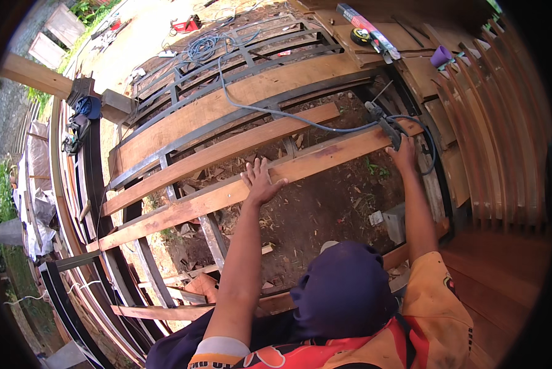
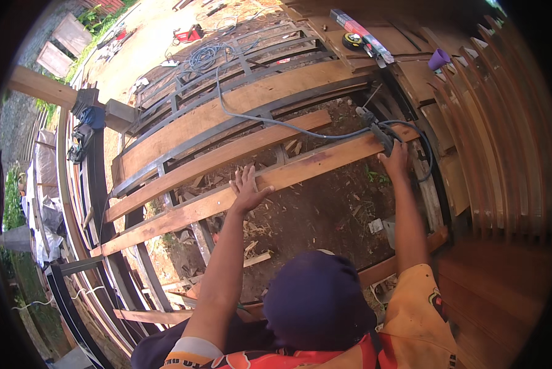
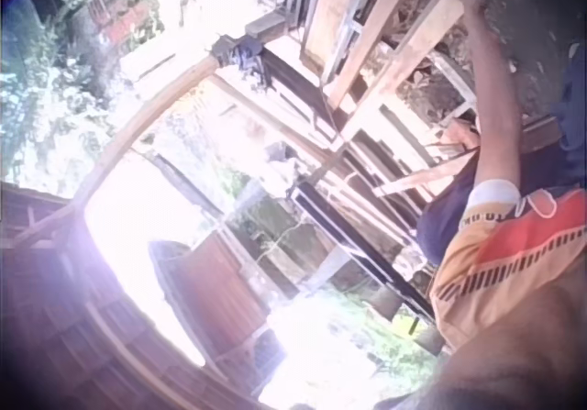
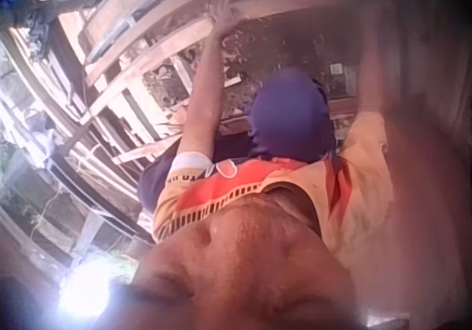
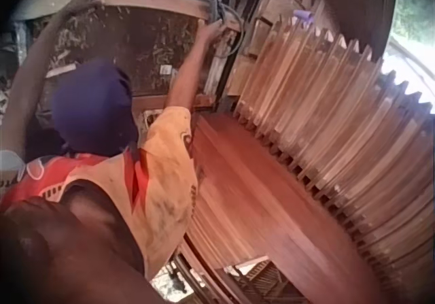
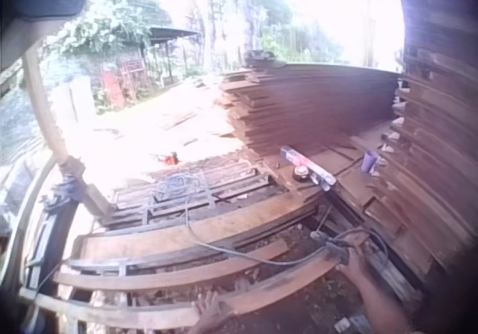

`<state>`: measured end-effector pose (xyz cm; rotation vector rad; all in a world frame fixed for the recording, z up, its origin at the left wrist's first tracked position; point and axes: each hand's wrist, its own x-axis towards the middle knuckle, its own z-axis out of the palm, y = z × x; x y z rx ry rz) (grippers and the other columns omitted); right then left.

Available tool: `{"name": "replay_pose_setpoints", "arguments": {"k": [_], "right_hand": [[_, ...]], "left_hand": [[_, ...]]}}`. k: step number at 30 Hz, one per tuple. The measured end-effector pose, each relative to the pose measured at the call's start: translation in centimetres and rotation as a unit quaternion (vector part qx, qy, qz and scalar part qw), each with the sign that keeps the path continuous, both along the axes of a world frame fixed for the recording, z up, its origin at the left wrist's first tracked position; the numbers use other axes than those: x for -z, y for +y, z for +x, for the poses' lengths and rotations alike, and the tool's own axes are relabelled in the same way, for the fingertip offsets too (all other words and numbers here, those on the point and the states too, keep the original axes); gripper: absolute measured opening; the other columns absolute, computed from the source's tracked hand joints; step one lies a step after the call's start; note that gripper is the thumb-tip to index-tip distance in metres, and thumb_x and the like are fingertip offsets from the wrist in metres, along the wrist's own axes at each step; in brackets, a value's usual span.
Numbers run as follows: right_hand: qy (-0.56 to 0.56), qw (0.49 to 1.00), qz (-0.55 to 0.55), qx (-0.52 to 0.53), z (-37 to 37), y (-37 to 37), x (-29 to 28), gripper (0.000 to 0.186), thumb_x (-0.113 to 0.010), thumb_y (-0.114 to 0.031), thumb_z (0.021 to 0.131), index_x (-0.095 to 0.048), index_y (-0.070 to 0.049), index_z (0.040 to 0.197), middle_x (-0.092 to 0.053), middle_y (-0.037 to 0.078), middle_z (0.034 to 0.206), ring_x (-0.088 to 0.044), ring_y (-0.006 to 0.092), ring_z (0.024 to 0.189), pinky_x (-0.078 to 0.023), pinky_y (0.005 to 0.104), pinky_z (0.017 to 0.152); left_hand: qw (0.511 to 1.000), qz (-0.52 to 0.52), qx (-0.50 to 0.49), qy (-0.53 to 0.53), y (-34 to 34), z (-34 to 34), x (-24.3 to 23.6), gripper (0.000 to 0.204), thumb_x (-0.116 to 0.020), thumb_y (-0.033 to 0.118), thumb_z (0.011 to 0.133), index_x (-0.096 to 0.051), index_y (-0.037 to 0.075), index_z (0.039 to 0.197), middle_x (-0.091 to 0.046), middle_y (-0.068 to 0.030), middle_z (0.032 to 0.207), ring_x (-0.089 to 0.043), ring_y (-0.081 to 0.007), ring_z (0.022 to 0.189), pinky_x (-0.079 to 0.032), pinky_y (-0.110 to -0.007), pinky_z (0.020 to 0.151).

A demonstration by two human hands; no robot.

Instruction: The person welds metal frame components using a handheld welding torch, producing visible sparks. They reposition the torch and frame pieces multiple times to complete welds at different joints.

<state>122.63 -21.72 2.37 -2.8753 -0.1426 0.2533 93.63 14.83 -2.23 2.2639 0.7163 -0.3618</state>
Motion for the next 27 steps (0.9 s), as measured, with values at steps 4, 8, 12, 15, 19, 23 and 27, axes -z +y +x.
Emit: {"name": "replay_pose_setpoints", "arguments": {"k": [4,8,12,15,19,23,27], "right_hand": [[-0.033,0.999,-0.011,0.021,-1.7,0.7,-0.7,0.088,-0.087,-0.033,0.082,-0.043,-0.006,0.152,-0.045,0.017,0.149,-0.049,0.0386,0.137,-0.042,0.0558,0.111],[-0.111,0.993,-0.009,-0.032,-4.8,4.5,-3.5,0.088,-0.086,-0.041,0.081,-0.044,-0.010,0.152,-0.046,0.015,0.149,-0.046,0.0379,0.140,-0.033,0.0626,0.114],[-0.215,0.961,0.091,-0.147,-5.3,6.9,-7.3,0.079,-0.087,-0.033,0.080,-0.051,-0.008,0.147,-0.051,0.016,0.143,-0.050,0.0389,0.135,-0.039,0.0572,0.111],[-0.237,0.933,0.153,-0.223,-7.5,12.7,-14.5,0.068,-0.084,-0.027,0.084,-0.056,-0.005,0.141,-0.054,0.018,0.140,-0.054,0.0385,0.130,-0.046,0.0497,0.108],[-0.192,0.918,0.192,-0.290,-8.9,17.5,-22.3,0.059,-0.083,-0.022,0.086,-0.060,-0.003,0.137,-0.059,0.018,0.134,-0.057,0.0342,0.128,-0.047,0.0441,0.106],[0.010,0.915,0.174,-0.363,-11.4,19.4,-28.0,0.057,-0.083,-0.020,0.086,-0.061,-0.004,0.136,-0.061,0.016,0.131,-0.062,0.0302,0.120,-0.049,0.0401,0.102],[0.267,0.900,0.119,-0.324,-16.5,16.7,-34.2,0.055,-0.082,-0.017,0.085,-0.062,-0.004,0.135,-0.062,0.018,0.126,-0.064,0.0284,0.112,-0.051,0.0388,0.096]], "left_hand": [[0.999,-0.032,0.027,0.033,1.1,0.3,-0.6,0.122,-0.073,0.070,0.081,-0.014,0.003,0.165,-0.008,-0.0218,0.173,0.004,-0.0401,0.160,0.008,-0.058,0.125],[0.976,-0.201,0.046,0.071,7.7,-0.1,-2.2,0.113,-0.070,0.070,0.084,-0.028,-0.002,0.161,-0.025,-0.0240,0.168,-0.021,-0.0379,0.157,-0.014,-0.050,0.128],[0.990,-0.114,0.011,0.083,16.4,0.3,-7.9,0.093,-0.069,0.057,0.092,-0.040,-0.004,0.155,-0.039,-0.0246,0.162,-0.040,-0.0358,0.149,-0.033,-0.044,0.122],[0.995,0.089,-0.016,0.051,27.3,-4.4,-11.1,0.085,-0.070,0.053,0.091,-0.050,-0.008,0.147,-0.054,-0.0295,0.147,-0.053,-0.0400,0.138,-0.040,-0.042,0.117],[0.973,0.183,-0.140,0.006,36.5,-16.2,-18.8,0.074,-0.070,0.050,0.092,-0.059,-0.008,0.137,-0.066,-0.0309,0.130,-0.065,-0.0408,0.122,-0.051,-0.045,0.104],[0.961,0.205,-0.178,0.058,35.8,-30.7,-25.8,0.066,-0.070,0.046,0.093,-0.065,-0.009,0.128,-0.070,-0.0301,0.120,-0.069,-0.0401,0.114,-0.051,-0.044,0.099],[0.942,-0.010,-0.319,0.108,22.9,-44.2,-28.8,0.044,-0.067,0.038,0.097,-0.073,-0.005,0.102,-0.071,-0.0139,0.084,-0.065,-0.0207,0.079,-0.051,-0.038,0.075]]}}
